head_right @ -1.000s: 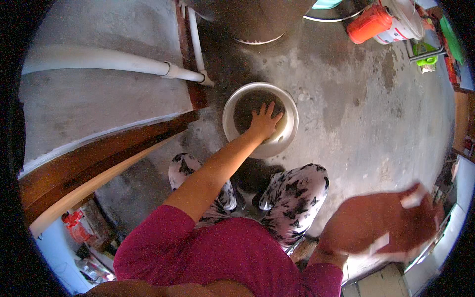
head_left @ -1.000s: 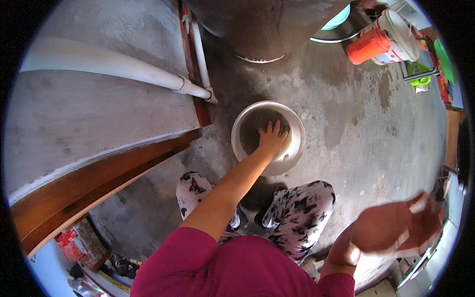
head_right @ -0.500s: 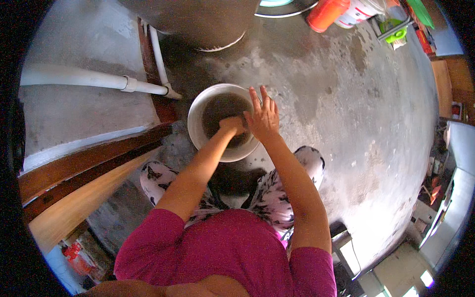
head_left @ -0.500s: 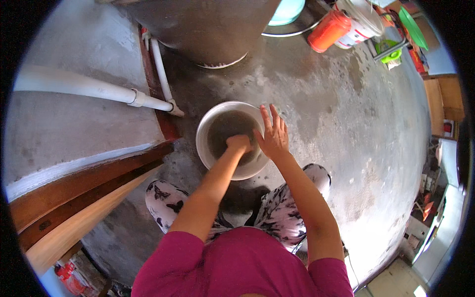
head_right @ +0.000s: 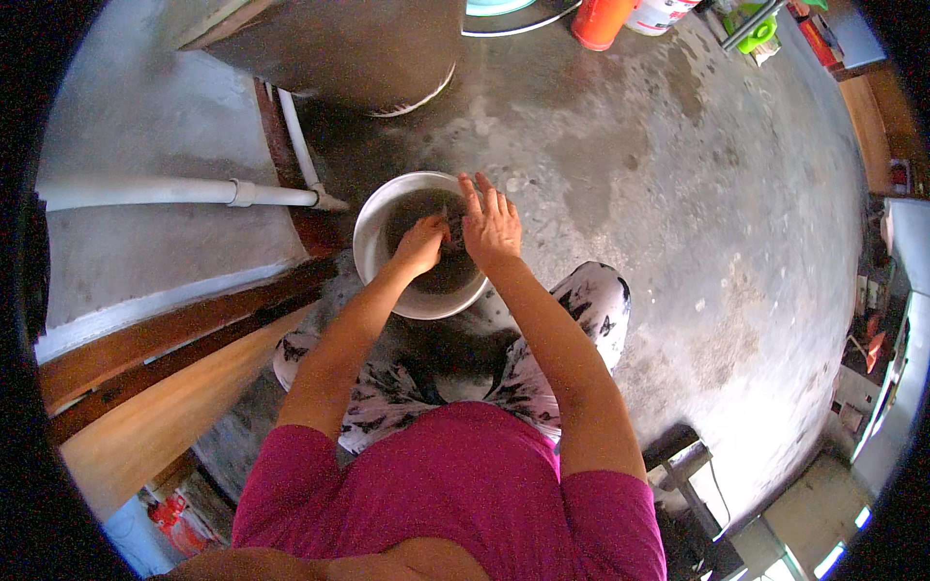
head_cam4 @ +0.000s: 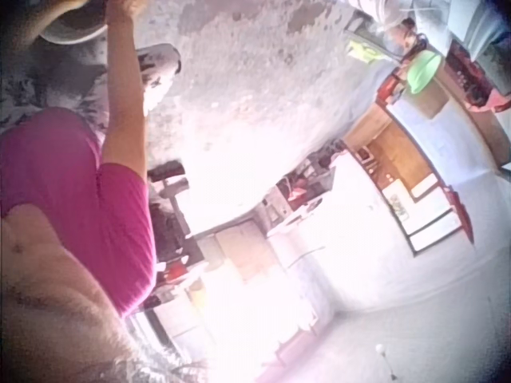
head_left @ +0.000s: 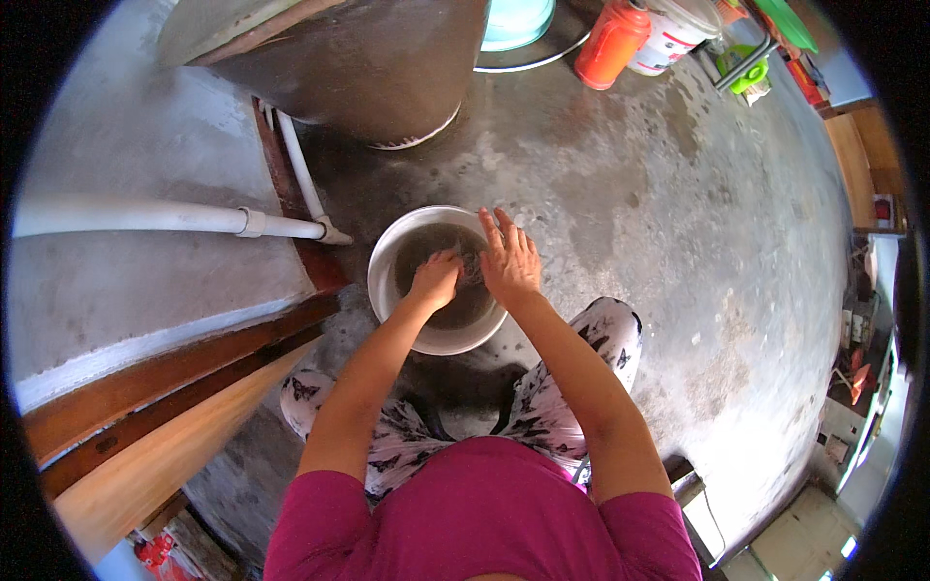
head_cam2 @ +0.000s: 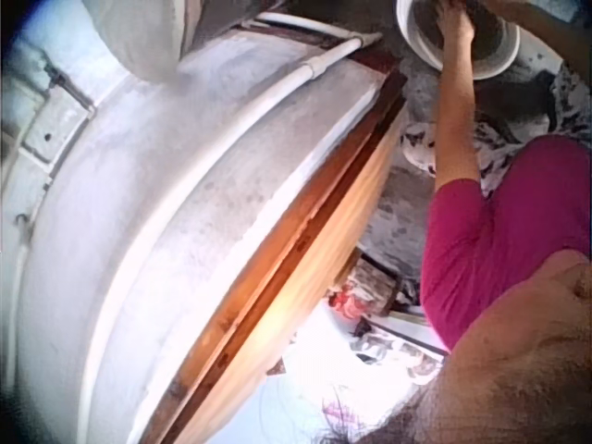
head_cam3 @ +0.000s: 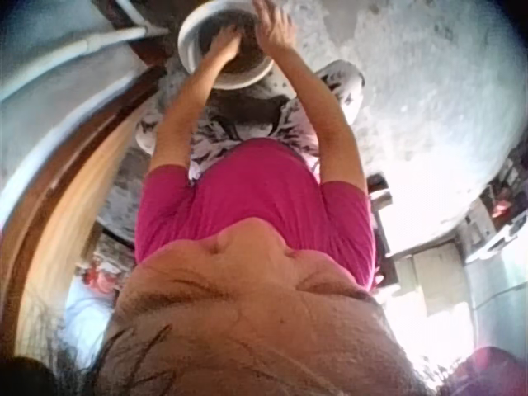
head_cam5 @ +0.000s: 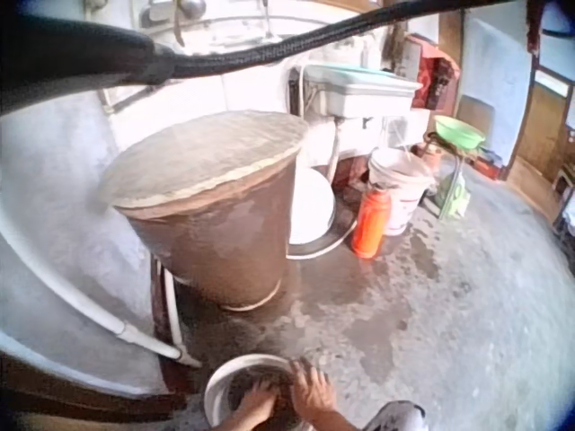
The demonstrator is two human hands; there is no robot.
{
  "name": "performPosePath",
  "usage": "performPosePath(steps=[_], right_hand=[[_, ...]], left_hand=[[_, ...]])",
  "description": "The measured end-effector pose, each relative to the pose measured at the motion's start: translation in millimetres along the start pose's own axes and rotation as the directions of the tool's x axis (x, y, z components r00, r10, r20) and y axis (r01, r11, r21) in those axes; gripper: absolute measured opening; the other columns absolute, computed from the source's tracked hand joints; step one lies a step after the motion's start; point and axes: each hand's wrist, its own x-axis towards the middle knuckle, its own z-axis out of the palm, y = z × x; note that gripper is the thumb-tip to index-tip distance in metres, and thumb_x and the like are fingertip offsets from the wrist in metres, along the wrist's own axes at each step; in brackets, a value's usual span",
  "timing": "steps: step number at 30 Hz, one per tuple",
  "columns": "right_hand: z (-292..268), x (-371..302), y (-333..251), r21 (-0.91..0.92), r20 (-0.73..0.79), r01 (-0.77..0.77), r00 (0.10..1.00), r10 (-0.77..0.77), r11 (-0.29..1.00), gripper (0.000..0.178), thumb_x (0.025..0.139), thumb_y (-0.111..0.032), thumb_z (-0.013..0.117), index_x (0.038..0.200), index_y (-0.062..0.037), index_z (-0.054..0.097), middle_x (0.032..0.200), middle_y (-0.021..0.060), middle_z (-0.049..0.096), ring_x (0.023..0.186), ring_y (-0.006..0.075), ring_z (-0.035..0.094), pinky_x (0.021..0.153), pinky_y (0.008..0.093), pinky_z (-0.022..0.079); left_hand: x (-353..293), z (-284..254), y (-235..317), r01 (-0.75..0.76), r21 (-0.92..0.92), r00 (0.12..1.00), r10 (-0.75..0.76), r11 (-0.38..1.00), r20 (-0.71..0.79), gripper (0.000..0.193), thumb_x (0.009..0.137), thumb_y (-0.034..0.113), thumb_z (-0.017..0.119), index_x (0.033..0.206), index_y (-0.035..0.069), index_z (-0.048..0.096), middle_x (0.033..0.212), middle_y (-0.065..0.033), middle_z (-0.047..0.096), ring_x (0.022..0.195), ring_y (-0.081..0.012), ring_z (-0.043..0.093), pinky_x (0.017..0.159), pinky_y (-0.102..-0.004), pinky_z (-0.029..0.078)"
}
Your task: The person wipes a wooden door with a cloth, then rinses and wrings the cloth in a bucket of water. They continue wiping the door frame and a nearby sofa, moving items aside to reach the surfaces.
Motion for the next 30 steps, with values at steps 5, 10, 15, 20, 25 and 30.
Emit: performPosePath(steps=[5,10,15,20,25,30], right_hand=[[-5,-2,11,0.027,0.001,-0.052,0.999,0.052,0.998,0.079,0.088,-0.012,0.062,0.157,-0.0269,0.028,0.144,0.0083,0.05,0.124,0.0317,0.053,0.106,0.0449,0.044],[3,-2,6,0.09,-0.033,-0.011,0.999,0.014,0.996,0.07,0.089,-0.01,0.057,0.154,-0.0261,0.037,0.137,0.0088,0.056,0.123,0.0315,0.054,0.105,0.0457,0.044],[-2,1,-3,0.082,-0.014,-0.018,1.0,0.019,0.996,0.066,0.091,-0.012,0.056,0.154,-0.0249,0.038,0.14,0.0085,0.054,0.128,0.0303,0.05,0.108,0.0445,0.041],[1,-8,-8,-0.018,-0.082,0.186,0.979,-0.187,0.982,0.061,0.089,-0.017,0.057,0.149,-0.0134,0.046,0.15,0.0097,0.045,0.142,0.0326,0.034,0.114,0.0448,0.037],[9,-24,-54,0.33,-0.214,0.118,0.976,-0.047,0.936,0.043,0.095,-0.016,0.054,0.137,-0.0104,0.058,0.135,0.014,0.059,0.14,0.0387,0.041,0.118,0.0469,0.033],[51,-34,-75,0.679,-0.009,-0.207,0.957,0.29,0.704,0.051,0.102,-0.046,0.051,0.137,-0.0106,0.058,0.135,0.0151,0.062,0.129,0.0326,0.055,0.111,0.0431,0.04]], left_hand=[[36,26,35,0.335,0.234,0.854,-0.399,0.913,0.334,0.048,0.094,0.023,0.059,0.142,0.021,0.052,0.151,-0.0175,0.041,0.137,-0.0422,0.045,0.106,-0.0553,0.047],[39,87,-10,0.367,0.121,0.841,-0.384,0.923,0.382,0.043,0.09,0.028,0.063,0.131,0.013,0.066,0.135,-0.0202,0.062,0.123,-0.0343,0.062,0.102,-0.0462,0.051],[24,32,-14,0.615,-0.65,0.788,-0.376,0.447,0.487,0.061,0.08,0.052,0.078,0.127,0.015,0.068,0.124,-0.0078,0.069,0.107,-0.0262,0.068,0.086,-0.0457,0.051],[-21,-42,27,0.503,-0.846,0.714,-0.467,-0.176,0.522,0.055,0.089,0.046,0.073,0.135,0.021,0.056,0.13,-0.0026,0.061,0.114,-0.0211,0.06,0.091,-0.0501,0.046],[-54,-51,37,0.108,-0.878,0.816,-0.463,-0.466,0.346,0.023,0.092,0.024,0.061,0.111,0.013,0.066,0.108,-0.0019,0.07,0.101,-0.0169,0.067,0.088,-0.034,0.053],[-67,-55,41,0.052,-0.839,0.888,-0.36,-0.541,0.287,0.021,0.093,0.024,0.053,0.106,0.013,0.065,0.105,-0.0021,0.069,0.103,-0.0171,0.066,0.093,-0.0374,0.052]])
